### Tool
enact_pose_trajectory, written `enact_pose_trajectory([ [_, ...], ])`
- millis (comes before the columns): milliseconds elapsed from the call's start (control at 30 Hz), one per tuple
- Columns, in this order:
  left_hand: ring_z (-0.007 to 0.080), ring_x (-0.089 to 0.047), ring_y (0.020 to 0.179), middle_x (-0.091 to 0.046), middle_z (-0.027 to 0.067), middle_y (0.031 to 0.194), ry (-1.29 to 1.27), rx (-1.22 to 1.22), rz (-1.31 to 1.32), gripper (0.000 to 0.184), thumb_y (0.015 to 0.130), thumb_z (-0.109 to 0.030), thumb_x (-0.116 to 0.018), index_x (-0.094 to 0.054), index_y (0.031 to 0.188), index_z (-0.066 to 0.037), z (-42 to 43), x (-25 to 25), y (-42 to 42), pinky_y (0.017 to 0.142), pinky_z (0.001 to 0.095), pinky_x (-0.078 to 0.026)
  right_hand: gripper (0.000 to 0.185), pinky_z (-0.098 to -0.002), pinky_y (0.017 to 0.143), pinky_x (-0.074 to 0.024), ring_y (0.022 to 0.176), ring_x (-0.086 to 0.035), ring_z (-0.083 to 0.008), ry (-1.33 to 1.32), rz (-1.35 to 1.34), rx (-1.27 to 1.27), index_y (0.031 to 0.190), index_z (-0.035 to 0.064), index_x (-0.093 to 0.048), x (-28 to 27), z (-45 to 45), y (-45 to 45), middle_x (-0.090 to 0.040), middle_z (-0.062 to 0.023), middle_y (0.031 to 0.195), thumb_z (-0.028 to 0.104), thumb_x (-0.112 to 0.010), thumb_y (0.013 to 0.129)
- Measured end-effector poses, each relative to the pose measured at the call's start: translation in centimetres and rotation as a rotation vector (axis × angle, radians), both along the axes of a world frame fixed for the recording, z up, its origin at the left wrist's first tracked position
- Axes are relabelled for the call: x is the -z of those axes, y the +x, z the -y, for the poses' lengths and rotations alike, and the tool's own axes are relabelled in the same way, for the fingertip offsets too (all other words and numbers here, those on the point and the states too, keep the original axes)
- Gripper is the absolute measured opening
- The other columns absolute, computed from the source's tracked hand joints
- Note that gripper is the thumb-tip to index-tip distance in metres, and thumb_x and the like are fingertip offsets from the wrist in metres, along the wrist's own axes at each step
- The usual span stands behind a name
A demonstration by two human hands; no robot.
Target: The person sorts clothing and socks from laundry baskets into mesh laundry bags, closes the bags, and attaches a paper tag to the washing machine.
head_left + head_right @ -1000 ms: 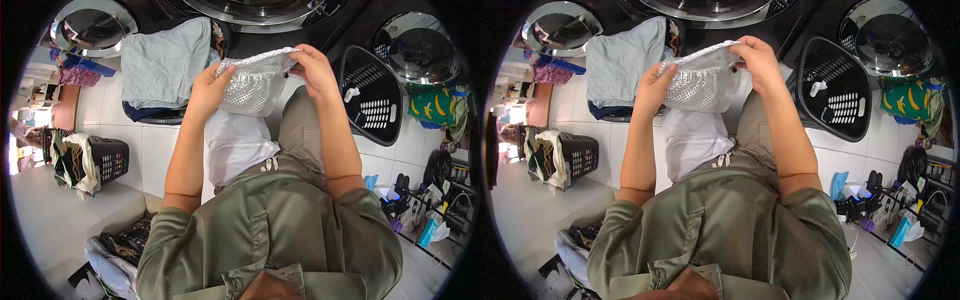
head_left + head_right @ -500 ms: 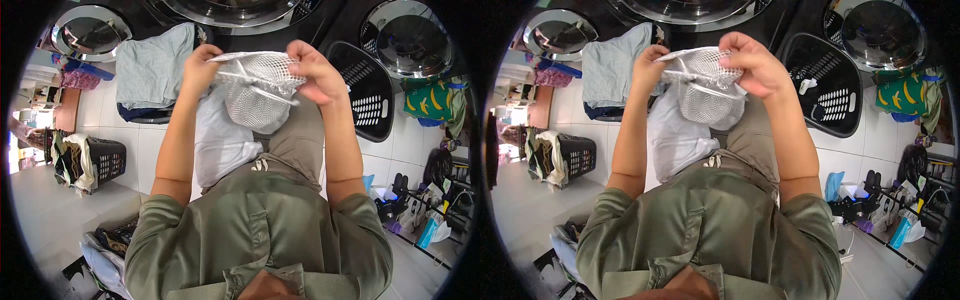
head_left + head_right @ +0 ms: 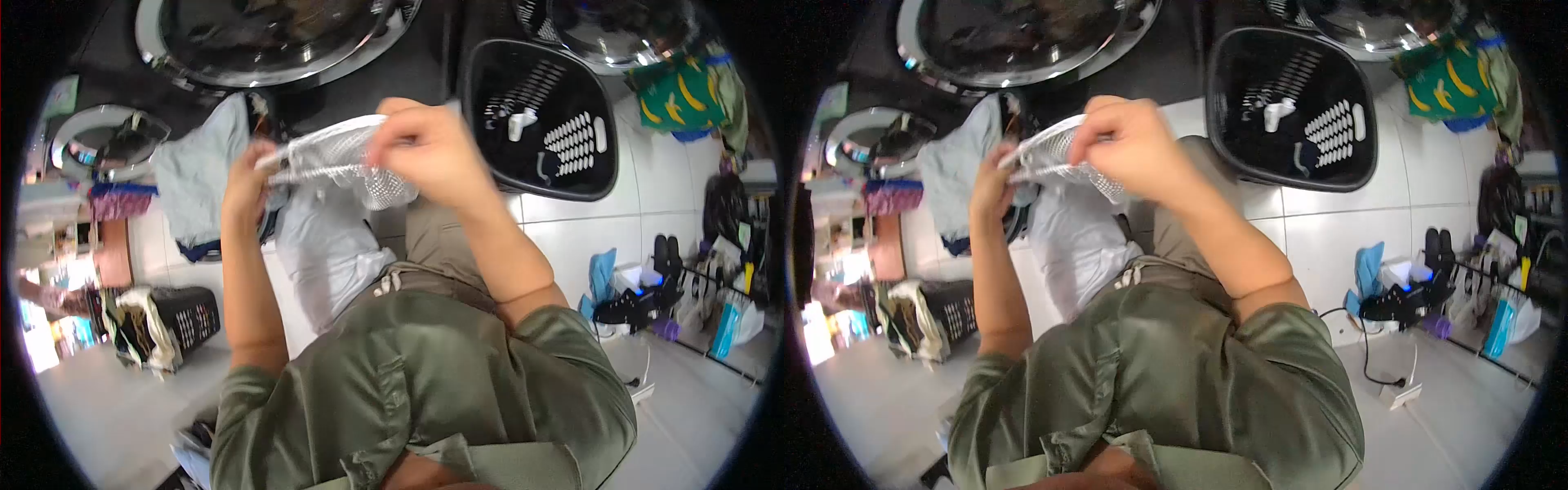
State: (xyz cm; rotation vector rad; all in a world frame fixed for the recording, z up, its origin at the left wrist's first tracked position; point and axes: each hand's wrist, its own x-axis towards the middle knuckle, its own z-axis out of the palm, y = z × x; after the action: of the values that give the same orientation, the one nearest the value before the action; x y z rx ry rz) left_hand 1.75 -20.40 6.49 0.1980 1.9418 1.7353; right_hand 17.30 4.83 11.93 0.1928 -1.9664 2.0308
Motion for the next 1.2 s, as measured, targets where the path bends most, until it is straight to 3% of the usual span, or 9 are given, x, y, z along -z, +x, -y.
enact_pose_trajectory([
  [167, 0.0277, -0.039, 0.118, -0.038, 0.0157, 0.13, 0.901, 0.244, 0.293, 0.056, 0.084, -0.016, -0.047, -0.024, 0.134, -0.004, -2.4, -1.6, 7.5, 0.099, 0.0411, -0.031, 0.012, -0.0379, 0.061, -0.0476, 0.072, -0.058, -0.0311, 0.909, 0.176, 0.58, 0.076, -0.0029, -0.055, 6.6, -1.7, -6.0, -0.053, -0.0194, 0.087, -0.002, -0.053, 0.064],
  [300, 0.0216, -0.044, 0.112, -0.047, 0.0087, 0.121, -0.277, -0.045, -0.276, 0.023, 0.079, -0.007, -0.055, -0.051, 0.102, -0.006, -3.9, 1.4, 7.2, 0.093, 0.0316, -0.031, 0.015, -0.0399, 0.061, -0.0489, 0.076, -0.061, -0.0324, 1.002, 0.192, 0.252, 0.076, 0.0006, -0.061, 6.3, -1.7, -5.1, -0.06, -0.019, 0.079, 0.007, -0.056, 0.063],
  [367, 0.0252, -0.039, 0.117, -0.046, 0.0105, 0.122, 0.024, -0.034, -0.639, 0.019, 0.072, -0.003, -0.06, -0.053, 0.089, -0.007, -7.3, -0.6, 8.4, 0.097, 0.0357, -0.026, 0.007, -0.039, 0.059, -0.0483, 0.068, -0.061, -0.0294, 1.082, 0.146, 0.022, 0.064, 0.0052, -0.063, 5.5, -0.7, -4.1, -0.061, -0.0142, 0.068, 0.009, -0.059, 0.06],
  [567, 0.0238, -0.051, 0.103, -0.057, 0.0107, 0.102, -0.414, 0.492, -0.64, 0.015, 0.062, -0.001, -0.066, -0.056, 0.073, -0.002, -12.9, -0.3, 8.8, 0.098, 0.0383, -0.025, 0.01, -0.0368, 0.061, -0.048, 0.066, -0.06, -0.0292, 0.879, 0.001, -0.062, 0.065, 0.0075, -0.064, 3.5, -5.3, -2.2, -0.062, -0.0132, 0.072, 0.005, -0.056, 0.059],
  [700, 0.0327, -0.057, 0.079, -0.058, 0.0161, 0.086, -0.487, 0.434, -0.848, 0.022, 0.071, -0.001, -0.059, -0.057, 0.093, 0.0, -16.3, 1.9, 6.7, 0.069, 0.0354, -0.045, 0.016, -0.0238, 0.058, -0.0465, 0.068, -0.058, -0.0137, 0.014, 0.427, -0.491, 0.085, 0.0059, -0.063, 5.4, -13.3, -4.1, -0.062, -0.0044, 0.079, 0.011, -0.057, 0.071],
  [900, 0.0344, -0.056, 0.077, -0.056, 0.018, 0.088, -0.499, 0.412, -0.932, 0.027, 0.073, 0.003, -0.053, -0.056, 0.1, -0.001, -17.6, 5.8, 0.4, 0.066, 0.0353, -0.045, 0.058, -0.0401, 0.079, -0.0447, 0.09, -0.059, -0.0324, 0.664, 1.206, 0.562, 0.095, 0.0007, -0.06, 23.0, -26.2, -7.2, -0.061, -0.0216, 0.09, 0.053, -0.054, 0.073],
  [967, 0.0319, -0.058, 0.082, -0.058, 0.0178, 0.094, -0.32, 0.383, -0.712, 0.031, 0.073, 0.005, -0.053, -0.055, 0.103, -0.001, -18.1, 7.0, -0.9, 0.068, 0.0314, -0.045, 0.052, -0.0389, 0.067, -0.049, 0.079, -0.062, -0.029, 1.035, 1.193, 0.623, 0.096, 0.0, -0.059, 29.0, -26.7, -4.4, -0.063, -0.0188, 0.083, 0.046, -0.062, 0.07],
  [1100, 0.0295, -0.058, 0.088, -0.059, 0.018, 0.097, -0.312, 0.258, -0.619, 0.032, 0.073, 0.007, -0.053, -0.056, 0.104, -0.001, -18.1, 7.5, -2.1, 0.072, 0.0287, -0.044, 0.034, -0.0303, 0.039, -0.0451, 0.052, -0.059, -0.0193, 0.443, 1.341, 0.612, 0.09, -0.0002, -0.06, 33.0, -31.5, -1.6, -0.062, -0.0107, 0.07, 0.024, -0.068, 0.067],
  [1200, 0.028, -0.058, 0.088, -0.059, 0.0175, 0.097, -0.345, 0.351, -0.669, 0.028, 0.074, 0.006, -0.05, -0.057, 0.1, -0.001, -18.7, 6.5, -3.2, 0.074, 0.0277, -0.044, 0.027, -0.0315, 0.054, -0.0497, 0.064, -0.06, -0.0205, -0.003, 0.885, 0.751, 0.089, -0.0036, -0.056, 26.3, -31.8, -0.3, -0.06, -0.0108, 0.077, 0.006, -0.062, 0.065],
])
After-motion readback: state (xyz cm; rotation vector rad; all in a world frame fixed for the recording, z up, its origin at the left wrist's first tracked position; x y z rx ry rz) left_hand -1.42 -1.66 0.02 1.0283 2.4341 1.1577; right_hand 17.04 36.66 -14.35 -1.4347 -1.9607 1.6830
